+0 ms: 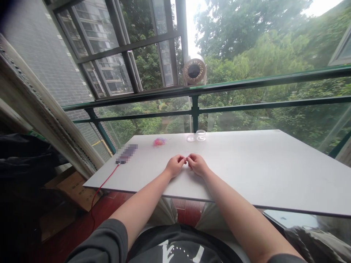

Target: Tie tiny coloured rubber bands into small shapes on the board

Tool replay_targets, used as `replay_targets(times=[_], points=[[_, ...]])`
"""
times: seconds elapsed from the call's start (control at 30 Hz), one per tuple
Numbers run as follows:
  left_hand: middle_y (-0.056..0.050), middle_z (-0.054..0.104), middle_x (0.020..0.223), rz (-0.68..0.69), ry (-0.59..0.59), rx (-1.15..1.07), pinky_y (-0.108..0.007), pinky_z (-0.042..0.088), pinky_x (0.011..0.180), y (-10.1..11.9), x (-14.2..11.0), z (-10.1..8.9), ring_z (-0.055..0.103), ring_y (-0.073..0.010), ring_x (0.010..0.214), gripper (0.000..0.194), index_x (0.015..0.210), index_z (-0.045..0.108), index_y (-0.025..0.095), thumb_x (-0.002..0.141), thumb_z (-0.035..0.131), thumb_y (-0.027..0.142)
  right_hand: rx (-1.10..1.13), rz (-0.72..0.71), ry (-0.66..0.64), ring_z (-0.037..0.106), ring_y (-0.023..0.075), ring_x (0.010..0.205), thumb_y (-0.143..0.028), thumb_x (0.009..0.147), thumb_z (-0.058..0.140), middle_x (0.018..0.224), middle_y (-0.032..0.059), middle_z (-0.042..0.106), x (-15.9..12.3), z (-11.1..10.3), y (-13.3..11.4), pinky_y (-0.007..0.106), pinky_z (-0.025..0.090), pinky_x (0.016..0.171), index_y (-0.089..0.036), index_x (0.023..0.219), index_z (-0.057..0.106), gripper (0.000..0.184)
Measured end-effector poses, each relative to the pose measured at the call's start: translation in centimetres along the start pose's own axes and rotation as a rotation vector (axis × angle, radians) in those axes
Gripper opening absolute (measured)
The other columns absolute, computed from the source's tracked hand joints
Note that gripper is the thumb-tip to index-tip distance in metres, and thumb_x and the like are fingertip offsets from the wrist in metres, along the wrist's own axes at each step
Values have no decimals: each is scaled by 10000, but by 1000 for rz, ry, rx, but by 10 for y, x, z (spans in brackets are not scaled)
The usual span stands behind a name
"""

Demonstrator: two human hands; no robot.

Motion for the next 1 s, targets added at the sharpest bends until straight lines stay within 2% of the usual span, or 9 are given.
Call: replay_targets(times=[0.5, 1.0], points=[[-32, 704, 787, 15, 8, -28, -250, 457, 713, 3, 2, 1, 609, -132, 712, 210, 808, 646, 161, 803, 532, 338, -33, -8, 78, 479, 106, 417, -328, 725, 541, 472, -35, 536, 2, -9, 2, 221, 382, 439, -181, 668, 559, 159], [-40, 690, 778, 13, 35, -90, -245, 451, 685, -4, 6, 1, 596, -128, 703, 234, 789, 648, 147, 783, 556, 362, -17, -9, 61, 512, 110, 449, -328, 720, 549, 516, -29, 553, 4, -9, 5, 224, 414, 453, -176, 694, 562, 154]])
Point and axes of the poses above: each hand's wrist, its own x-axis towards the middle knuckle, its own z-axis out of the palm, y = z × x, the point moved 7 cm from there along x, towards the middle knuckle
